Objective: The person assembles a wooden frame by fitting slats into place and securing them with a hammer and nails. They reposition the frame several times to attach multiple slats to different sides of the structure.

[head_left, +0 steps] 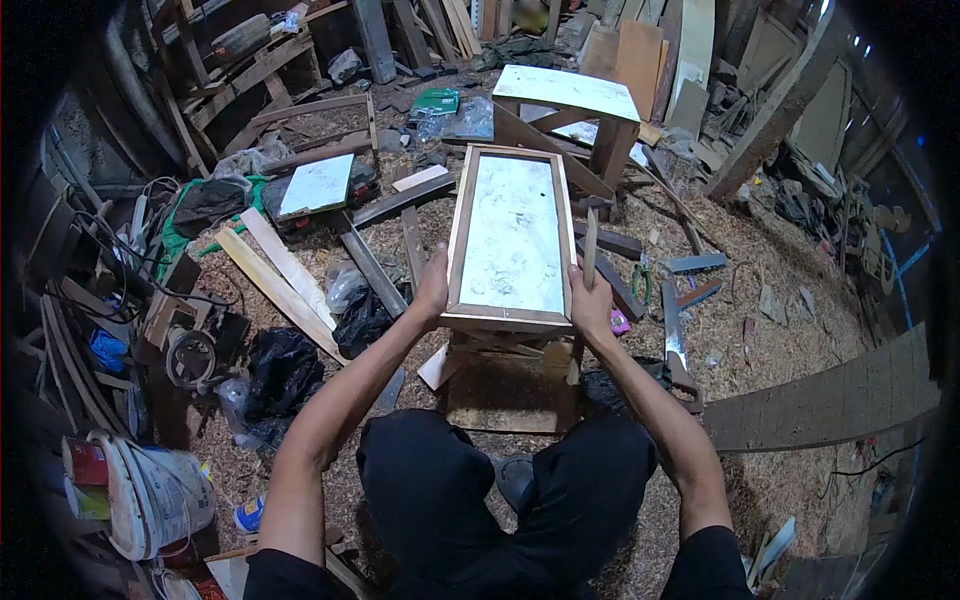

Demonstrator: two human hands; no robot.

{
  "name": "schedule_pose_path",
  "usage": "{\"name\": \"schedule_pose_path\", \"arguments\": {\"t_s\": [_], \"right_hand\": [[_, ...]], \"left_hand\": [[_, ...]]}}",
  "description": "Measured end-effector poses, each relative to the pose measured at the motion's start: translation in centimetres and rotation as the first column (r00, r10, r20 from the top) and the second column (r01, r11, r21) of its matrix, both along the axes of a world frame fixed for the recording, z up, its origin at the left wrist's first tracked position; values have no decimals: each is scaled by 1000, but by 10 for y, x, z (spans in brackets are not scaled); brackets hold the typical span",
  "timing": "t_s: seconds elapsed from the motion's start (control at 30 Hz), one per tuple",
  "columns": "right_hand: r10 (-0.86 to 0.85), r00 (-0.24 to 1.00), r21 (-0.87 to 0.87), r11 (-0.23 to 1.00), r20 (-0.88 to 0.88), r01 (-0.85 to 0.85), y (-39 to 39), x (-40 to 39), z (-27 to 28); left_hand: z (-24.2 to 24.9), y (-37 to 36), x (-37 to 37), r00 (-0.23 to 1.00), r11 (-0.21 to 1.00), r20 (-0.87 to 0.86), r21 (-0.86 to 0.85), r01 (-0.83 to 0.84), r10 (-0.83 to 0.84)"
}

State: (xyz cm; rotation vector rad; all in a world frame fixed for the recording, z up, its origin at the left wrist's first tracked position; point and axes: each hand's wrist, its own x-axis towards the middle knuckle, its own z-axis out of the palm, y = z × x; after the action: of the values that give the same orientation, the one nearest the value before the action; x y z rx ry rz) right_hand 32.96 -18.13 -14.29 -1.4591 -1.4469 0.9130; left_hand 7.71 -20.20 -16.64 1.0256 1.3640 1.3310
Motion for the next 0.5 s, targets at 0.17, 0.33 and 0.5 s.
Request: {"name": "schedule_pose_path", "arguments": {"t_s": [0.17,0.33,0.5], "right_hand": [[127,982,-6,992,-142,-129,2,8,4],[206,953,10,978,-221,-209,21,12,-18],[186,926,-151,957,-329,-246,40,14,42]], "left_hand": [[13,-12,-5,954,985,259,-45,166,-148],[11,-11,0,934,992,335,60,112,-125],[63,0,-2,904,996,417,39,85,-93]]}}
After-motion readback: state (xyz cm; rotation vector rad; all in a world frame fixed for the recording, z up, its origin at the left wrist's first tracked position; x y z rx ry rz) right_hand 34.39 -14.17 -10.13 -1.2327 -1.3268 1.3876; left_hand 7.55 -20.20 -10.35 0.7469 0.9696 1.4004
